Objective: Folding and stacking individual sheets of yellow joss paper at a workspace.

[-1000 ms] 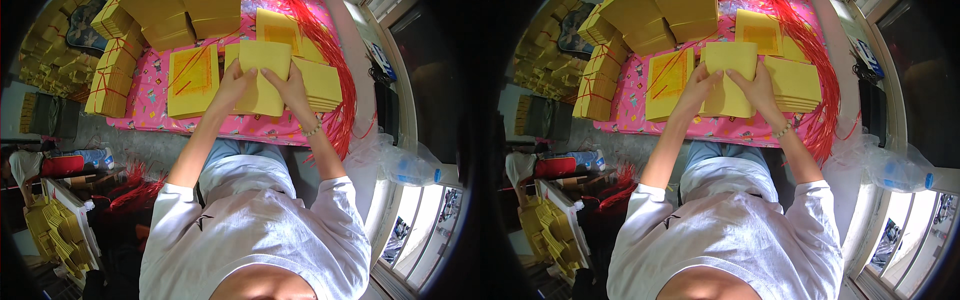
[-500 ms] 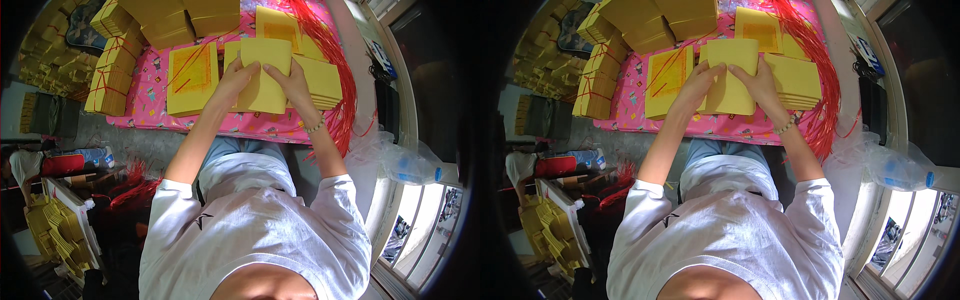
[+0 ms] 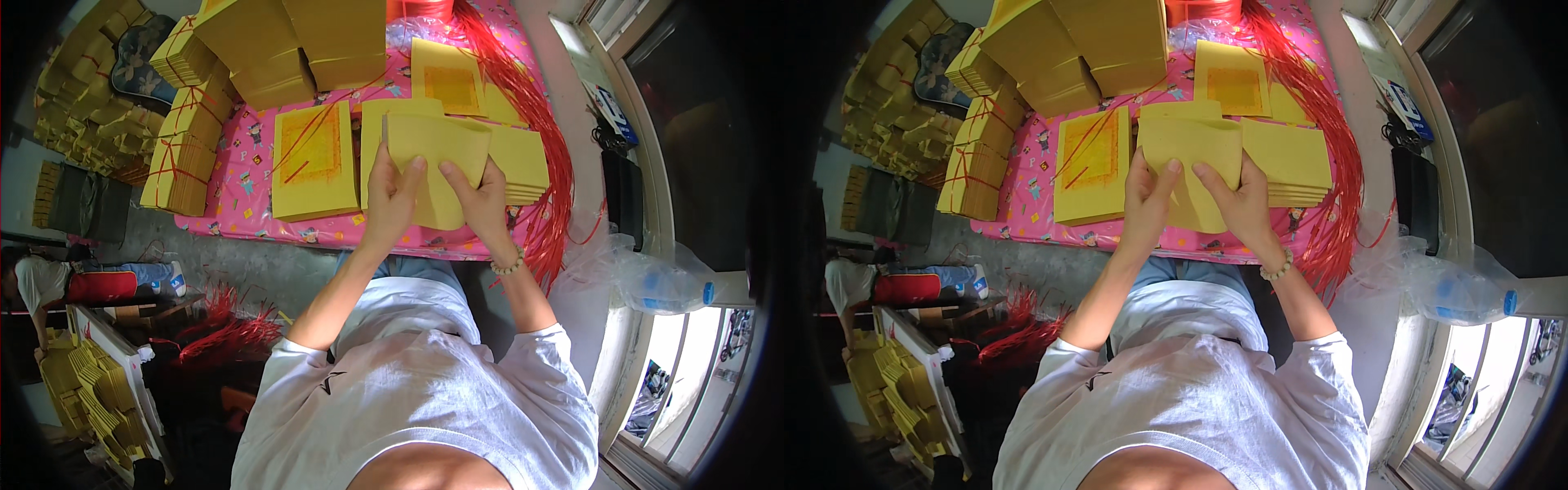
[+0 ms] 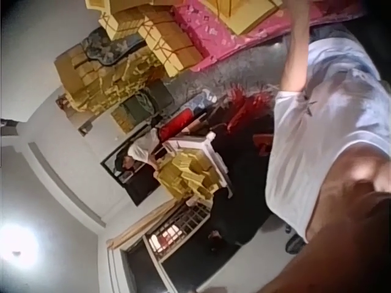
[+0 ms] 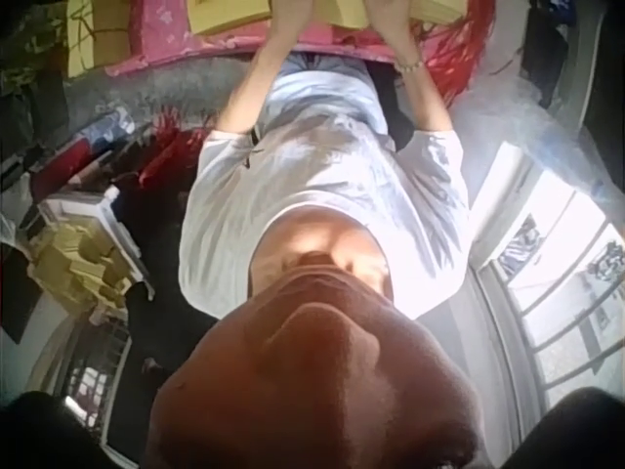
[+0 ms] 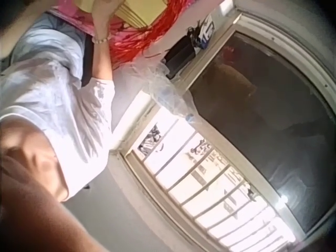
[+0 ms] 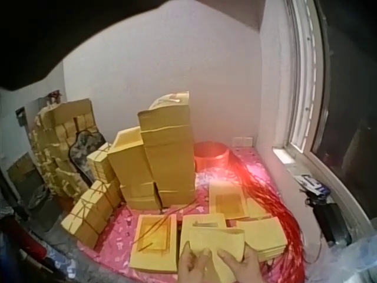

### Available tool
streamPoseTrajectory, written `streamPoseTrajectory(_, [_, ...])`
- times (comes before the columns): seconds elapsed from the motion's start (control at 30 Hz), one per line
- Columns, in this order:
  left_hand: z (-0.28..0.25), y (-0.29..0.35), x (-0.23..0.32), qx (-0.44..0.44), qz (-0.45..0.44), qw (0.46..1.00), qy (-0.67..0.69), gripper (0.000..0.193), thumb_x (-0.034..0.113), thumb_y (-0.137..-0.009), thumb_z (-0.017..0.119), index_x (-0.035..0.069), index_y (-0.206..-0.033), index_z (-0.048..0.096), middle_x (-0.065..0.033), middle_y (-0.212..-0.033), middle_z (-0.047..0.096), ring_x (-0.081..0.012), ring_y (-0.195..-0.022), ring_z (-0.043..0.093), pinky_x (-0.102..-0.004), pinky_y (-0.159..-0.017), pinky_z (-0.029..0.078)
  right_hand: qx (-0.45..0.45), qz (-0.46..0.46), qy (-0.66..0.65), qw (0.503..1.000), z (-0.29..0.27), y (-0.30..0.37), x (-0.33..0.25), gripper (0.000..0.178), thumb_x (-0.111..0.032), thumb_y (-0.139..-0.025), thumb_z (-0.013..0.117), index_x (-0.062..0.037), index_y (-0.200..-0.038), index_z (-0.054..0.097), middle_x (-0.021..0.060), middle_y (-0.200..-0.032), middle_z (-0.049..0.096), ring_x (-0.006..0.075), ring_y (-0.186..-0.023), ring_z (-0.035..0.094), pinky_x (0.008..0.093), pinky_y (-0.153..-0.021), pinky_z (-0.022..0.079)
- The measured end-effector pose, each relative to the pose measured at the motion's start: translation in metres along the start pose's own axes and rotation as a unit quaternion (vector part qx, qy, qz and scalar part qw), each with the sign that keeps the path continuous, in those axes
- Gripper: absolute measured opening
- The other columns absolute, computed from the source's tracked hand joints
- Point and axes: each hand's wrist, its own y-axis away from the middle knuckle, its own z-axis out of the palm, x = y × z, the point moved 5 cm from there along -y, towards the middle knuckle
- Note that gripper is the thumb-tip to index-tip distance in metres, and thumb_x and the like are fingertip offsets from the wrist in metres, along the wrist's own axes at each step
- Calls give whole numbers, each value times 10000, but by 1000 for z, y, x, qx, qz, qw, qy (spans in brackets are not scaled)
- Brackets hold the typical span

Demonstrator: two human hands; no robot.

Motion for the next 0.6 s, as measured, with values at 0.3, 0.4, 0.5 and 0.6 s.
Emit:
streamPoseTrajectory(0.3, [6,11,12,5,11,1000,-14,583,42,-926,489,26,-1445,224,-95,-1270,499,-143,-1134,494,-273,-961,393,25,-25,-48,998,-4,6,-11,277,-127,-905,616,23,-1131,558,41,-987,626,76,-867,564,223,-742,473])
streamPoseTrajectory(0.4, [6,13,11,12,1,1000,-5,540,55,-931,490,26,-1422,269,-93,-1246,516,-143,-1120,504,-274,-952,400,41,-29,-54,997,-5,3,-14,214,-120,-910,611,20,-1067,571,25,-944,615,62,-837,550,214,-724,463])
streamPoseTrajectory(0.5, [4,13,9,2,10,999,-31,477,61,-933,493,26,-1379,327,-86,-1209,541,-139,-1092,524,-272,-925,422,52,-27,-63,996,-11,-2,-16,154,-114,-910,610,14,-989,576,7,-894,602,48,-813,537,205,-712,450])
streamPoseTrajectory(0.6, [4,13,5,21,-13,1000,-17,428,63,-933,494,23,-1339,364,-81,-1179,559,-138,-1066,540,-270,-897,442,59,-26,-52,997,-11,-3,-16,126,-114,-912,608,5,-935,574,-11,-850,591,34,-785,525,196,-692,437])
